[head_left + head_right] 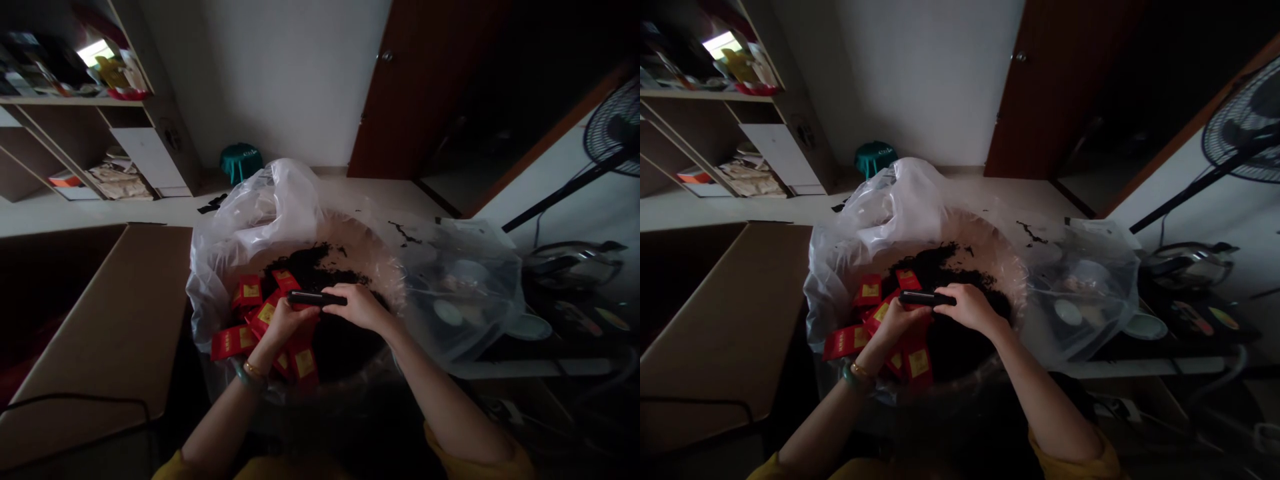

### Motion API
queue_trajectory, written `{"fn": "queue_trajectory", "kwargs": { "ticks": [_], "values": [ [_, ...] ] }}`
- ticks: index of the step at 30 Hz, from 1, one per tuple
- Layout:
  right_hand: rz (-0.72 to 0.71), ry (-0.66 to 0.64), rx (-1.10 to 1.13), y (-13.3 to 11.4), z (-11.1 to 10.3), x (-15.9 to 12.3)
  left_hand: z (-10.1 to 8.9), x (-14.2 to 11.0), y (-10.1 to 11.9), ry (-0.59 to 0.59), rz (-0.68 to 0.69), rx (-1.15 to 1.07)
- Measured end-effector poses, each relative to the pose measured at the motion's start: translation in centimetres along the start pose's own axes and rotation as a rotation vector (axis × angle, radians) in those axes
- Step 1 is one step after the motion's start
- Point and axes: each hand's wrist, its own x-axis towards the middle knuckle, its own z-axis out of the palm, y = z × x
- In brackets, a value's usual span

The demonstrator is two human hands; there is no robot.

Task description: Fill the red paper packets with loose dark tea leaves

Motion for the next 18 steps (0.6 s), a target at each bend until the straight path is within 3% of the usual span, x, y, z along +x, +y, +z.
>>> {"fn": "queue_trajectory", "kwargs": {
  "ticks": [8,14,18],
  "values": [
    [-0.013,0.037,-0.01,-0.09,0.26,-0.3,0.1,-0.21,0.12,-0.022,-0.01,-0.03],
    [-0.033,0.042,-0.035,0.11,0.47,-0.33,0.44,0.04,0.26,0.117,-0.051,-0.093],
    [-0.056,0.022,-0.033,0.14,0.4,-0.34,0.61,-0.07,0.29,0.114,-0.011,-0.136]
  ]
}}
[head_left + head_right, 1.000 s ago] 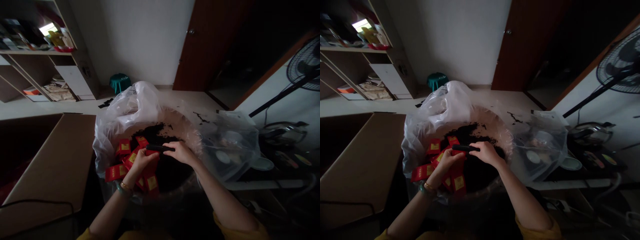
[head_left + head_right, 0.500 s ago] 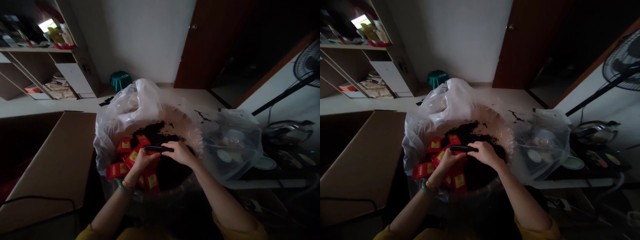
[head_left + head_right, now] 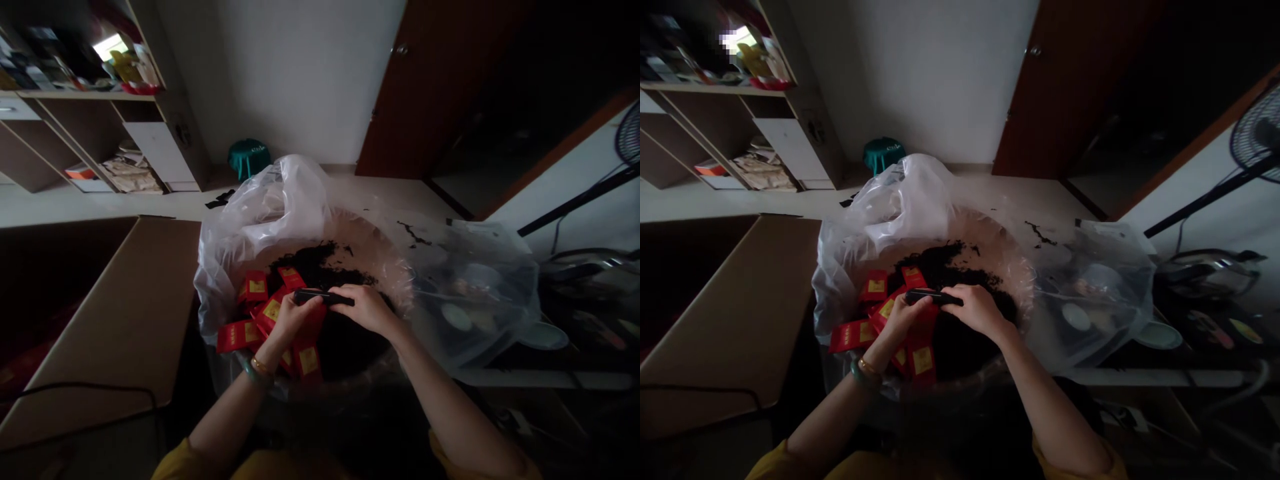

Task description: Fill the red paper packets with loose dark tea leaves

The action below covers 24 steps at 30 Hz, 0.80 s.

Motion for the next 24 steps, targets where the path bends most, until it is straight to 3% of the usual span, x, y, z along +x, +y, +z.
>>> {"fn": "queue_trajectory", "kwargs": {
  "ticks": [3,12,19,24],
  "values": [
    [-0.029,-0.031,-0.007,-0.2,0.1,0.0,0.1,-0.2,0.1,-0.008,-0.011,-0.015],
    [-0.105,0.089,0.063,0.1,1.7,0.1,0.0,-0.5,0.0,-0.017,-0.018,-0.043],
    [-0.108,0.124,0.071,0.2,1.7,-0.1,-0.1,-0.3,0.1,-0.028,0.005,0.025],
    [-0.068,0.153,0.078,0.6,1.8,-0.3,-0.4,-0.4,0.6,-0.163,-0.005,0.162]
  ]
}}
